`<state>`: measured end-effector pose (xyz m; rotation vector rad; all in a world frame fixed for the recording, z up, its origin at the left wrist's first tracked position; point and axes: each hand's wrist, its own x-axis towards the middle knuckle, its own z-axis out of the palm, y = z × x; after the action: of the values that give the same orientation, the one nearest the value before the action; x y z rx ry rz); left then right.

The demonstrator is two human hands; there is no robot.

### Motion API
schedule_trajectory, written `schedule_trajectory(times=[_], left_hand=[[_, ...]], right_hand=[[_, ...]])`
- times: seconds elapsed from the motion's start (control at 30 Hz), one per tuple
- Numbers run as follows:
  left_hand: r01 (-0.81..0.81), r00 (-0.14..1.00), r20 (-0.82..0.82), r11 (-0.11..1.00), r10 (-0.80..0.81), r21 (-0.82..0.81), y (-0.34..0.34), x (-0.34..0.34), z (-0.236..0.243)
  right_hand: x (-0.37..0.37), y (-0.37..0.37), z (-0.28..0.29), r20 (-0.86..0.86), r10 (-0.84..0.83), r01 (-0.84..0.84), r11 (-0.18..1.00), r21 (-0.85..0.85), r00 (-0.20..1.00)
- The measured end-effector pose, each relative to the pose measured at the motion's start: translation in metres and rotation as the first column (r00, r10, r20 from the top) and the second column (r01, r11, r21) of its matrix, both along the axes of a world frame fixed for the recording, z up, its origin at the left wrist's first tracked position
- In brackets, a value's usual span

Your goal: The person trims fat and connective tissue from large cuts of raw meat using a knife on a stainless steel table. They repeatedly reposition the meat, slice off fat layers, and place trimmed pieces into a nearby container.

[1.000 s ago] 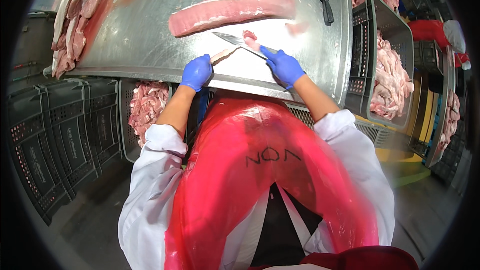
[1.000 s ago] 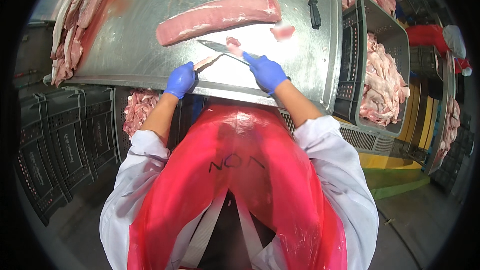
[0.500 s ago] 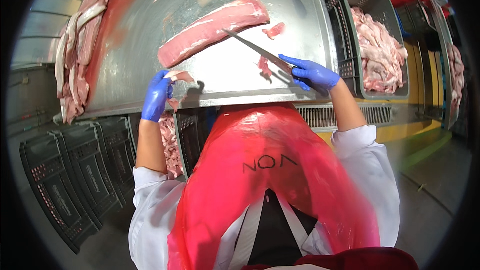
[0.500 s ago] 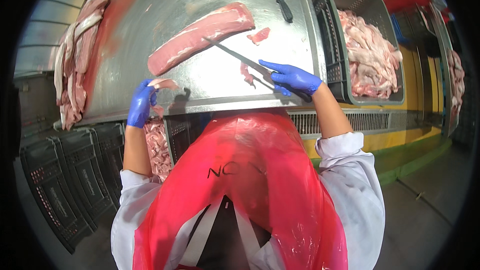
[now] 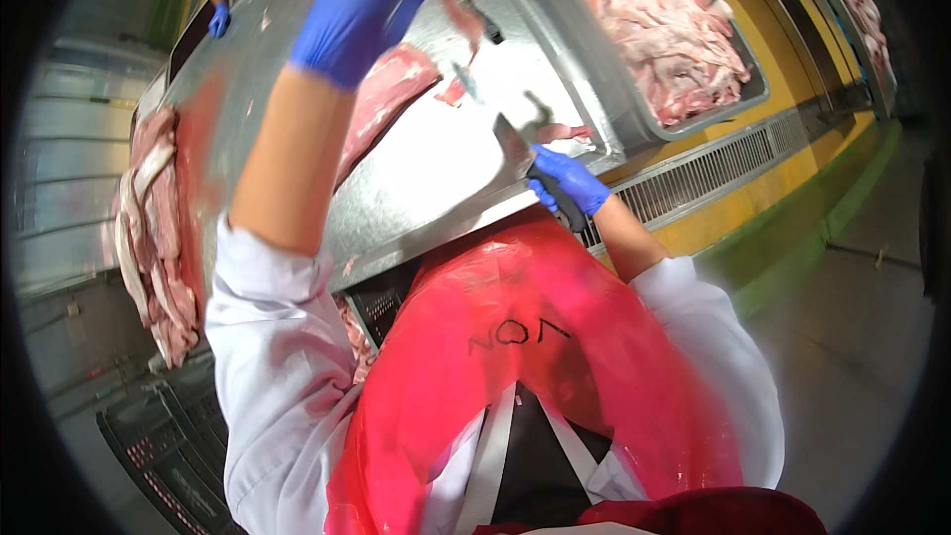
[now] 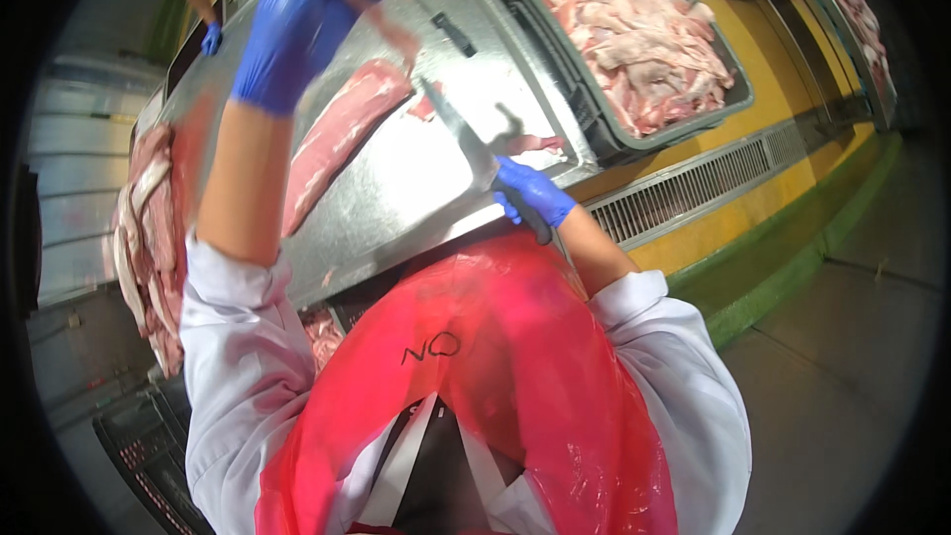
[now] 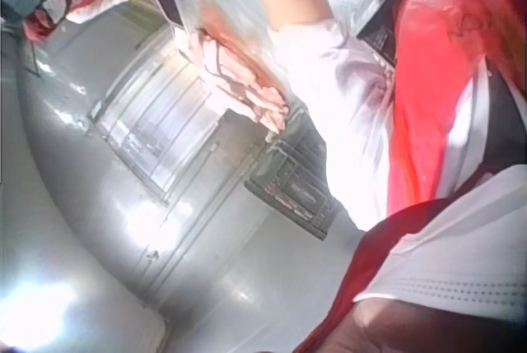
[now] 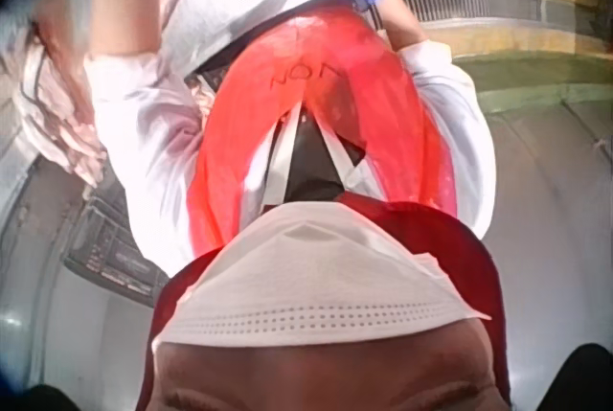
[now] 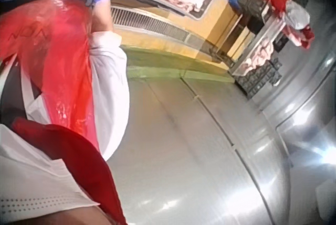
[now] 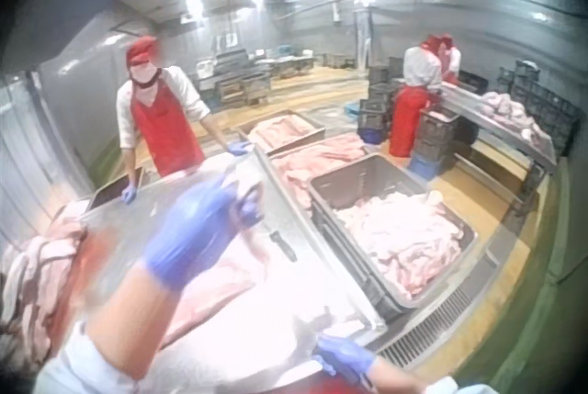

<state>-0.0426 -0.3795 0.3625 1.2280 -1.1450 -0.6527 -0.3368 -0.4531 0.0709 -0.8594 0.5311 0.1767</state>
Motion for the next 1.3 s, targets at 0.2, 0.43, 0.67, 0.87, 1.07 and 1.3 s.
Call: schedule_trajectory(times=[0.2, 0.43, 0.67, 0.87, 1.07, 1.3], left_hand=[[-0.037, 0.976, 0.217, 0.946, -0.036, 0.322, -0.108, -0.036, 0.014], [-0.681, 0.656, 0.754, 0.448, 0.025, 0.579, -0.026, -0.006, -0.360], [-0.260, 0.757, 0.626, 0.792, -0.189, 0.553, -0.058, -0.179, -0.302], [-0.614, 0.626, 0.685, 0.778, 0.374, 0.136, 0.058, -0.053, -0.371], [-0.748, 0.591, 0.756, 0.542, 0.283, 0.382, 0.294, -0.011, -0.340], [-0.763, 0.591, 0.715, -0.029, 0.373, 0.646, 0.555, -0.001, -0.301]], right_hand=[[-0.049, 0.005, 0.024, 0.111, -0.171, 0.178, 0.982, -0.061, 0.979], [-0.145, -0.006, 0.057, 0.085, -0.390, 0.394, 0.853, -0.342, 0.917], [-0.191, -0.060, 0.056, 0.101, -0.544, 0.469, 0.600, -0.648, 0.833], [-0.113, -0.082, 0.039, 0.143, -0.140, 0.177, 0.271, -0.946, 0.980], [0.023, -0.027, 0.020, 0.149, -0.047, 0.119, 0.842, -0.525, 0.988], [0.277, 0.080, 0.003, -0.044, 0.330, -0.227, 0.540, -0.811, 0.943]])
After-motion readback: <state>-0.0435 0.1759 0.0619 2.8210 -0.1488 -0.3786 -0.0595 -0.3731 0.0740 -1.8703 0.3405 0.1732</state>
